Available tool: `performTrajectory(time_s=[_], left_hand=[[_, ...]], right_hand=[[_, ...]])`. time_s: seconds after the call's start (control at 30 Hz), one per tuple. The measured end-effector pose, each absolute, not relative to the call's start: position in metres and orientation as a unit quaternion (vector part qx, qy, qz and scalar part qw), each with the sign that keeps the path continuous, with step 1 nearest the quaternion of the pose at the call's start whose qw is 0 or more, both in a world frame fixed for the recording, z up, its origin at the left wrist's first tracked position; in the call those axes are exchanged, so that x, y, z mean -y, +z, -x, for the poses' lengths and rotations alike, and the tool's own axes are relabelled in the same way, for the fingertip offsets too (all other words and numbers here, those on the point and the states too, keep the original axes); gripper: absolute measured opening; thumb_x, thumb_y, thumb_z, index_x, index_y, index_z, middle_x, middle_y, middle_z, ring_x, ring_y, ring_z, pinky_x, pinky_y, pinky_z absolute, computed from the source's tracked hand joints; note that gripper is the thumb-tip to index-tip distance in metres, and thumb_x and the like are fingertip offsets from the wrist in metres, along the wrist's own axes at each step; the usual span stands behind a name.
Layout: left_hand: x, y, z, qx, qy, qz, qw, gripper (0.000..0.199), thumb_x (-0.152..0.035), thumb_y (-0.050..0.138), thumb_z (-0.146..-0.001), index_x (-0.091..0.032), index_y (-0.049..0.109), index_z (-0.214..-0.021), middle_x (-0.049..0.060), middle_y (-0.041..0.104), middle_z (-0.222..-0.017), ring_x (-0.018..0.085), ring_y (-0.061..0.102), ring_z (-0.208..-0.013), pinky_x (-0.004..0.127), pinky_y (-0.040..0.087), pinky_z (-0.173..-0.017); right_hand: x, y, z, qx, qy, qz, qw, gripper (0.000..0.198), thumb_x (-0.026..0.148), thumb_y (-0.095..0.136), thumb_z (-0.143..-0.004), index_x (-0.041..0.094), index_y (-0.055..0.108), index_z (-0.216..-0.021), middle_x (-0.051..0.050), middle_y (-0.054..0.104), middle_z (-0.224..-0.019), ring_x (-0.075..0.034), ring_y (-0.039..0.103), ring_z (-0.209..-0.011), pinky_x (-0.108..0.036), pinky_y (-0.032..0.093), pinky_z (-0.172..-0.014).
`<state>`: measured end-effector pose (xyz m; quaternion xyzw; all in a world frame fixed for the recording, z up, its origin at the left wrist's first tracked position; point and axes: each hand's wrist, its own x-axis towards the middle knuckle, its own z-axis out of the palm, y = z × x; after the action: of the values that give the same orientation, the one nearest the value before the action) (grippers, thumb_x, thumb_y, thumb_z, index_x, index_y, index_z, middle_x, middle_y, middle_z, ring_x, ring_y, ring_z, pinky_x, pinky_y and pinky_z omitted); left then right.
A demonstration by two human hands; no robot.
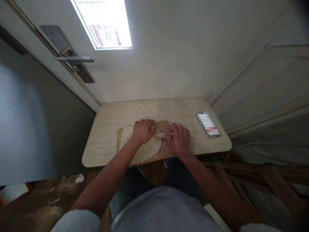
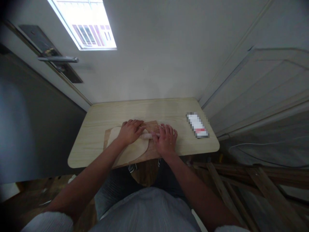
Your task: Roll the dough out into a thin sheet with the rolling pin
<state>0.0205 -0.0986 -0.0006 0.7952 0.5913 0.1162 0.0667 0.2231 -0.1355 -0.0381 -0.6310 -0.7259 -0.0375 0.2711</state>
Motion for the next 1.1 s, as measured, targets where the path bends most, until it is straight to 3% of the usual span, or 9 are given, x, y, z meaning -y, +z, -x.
performTrajectory(time_s=[0.3,1.1], left_hand=[[0.133,-0.014,-0.028,-0.679,0.152,-0.718,0.008,0.054,-0.05,0.028,-0.105,-0.021,0.044,-0.148,0.01,0.052,-0.152,0.03,0.043,-0.141,0.059,0.026,-0.119],[0.075,-0.01,-0.015,-0.685,0.083,-0.718,0.094,0.053,-0.053,0.026,-0.104,-0.029,0.052,-0.143,0.008,0.049,-0.155,0.031,0.041,-0.143,0.066,0.026,-0.118]], right_hand=[[0.148,-0.042,-0.228,0.726,-0.031,0.609,0.318,0.045,0.051,0.051,-0.099,0.017,0.064,-0.125,-0.015,0.064,-0.133,-0.03,0.048,-0.128,-0.046,0.033,-0.11],[0.088,-0.031,-0.216,0.752,-0.038,0.62,0.223,0.038,0.047,0.049,-0.1,0.02,0.065,-0.12,-0.013,0.069,-0.122,-0.029,0.053,-0.115,-0.042,0.029,-0.098]])
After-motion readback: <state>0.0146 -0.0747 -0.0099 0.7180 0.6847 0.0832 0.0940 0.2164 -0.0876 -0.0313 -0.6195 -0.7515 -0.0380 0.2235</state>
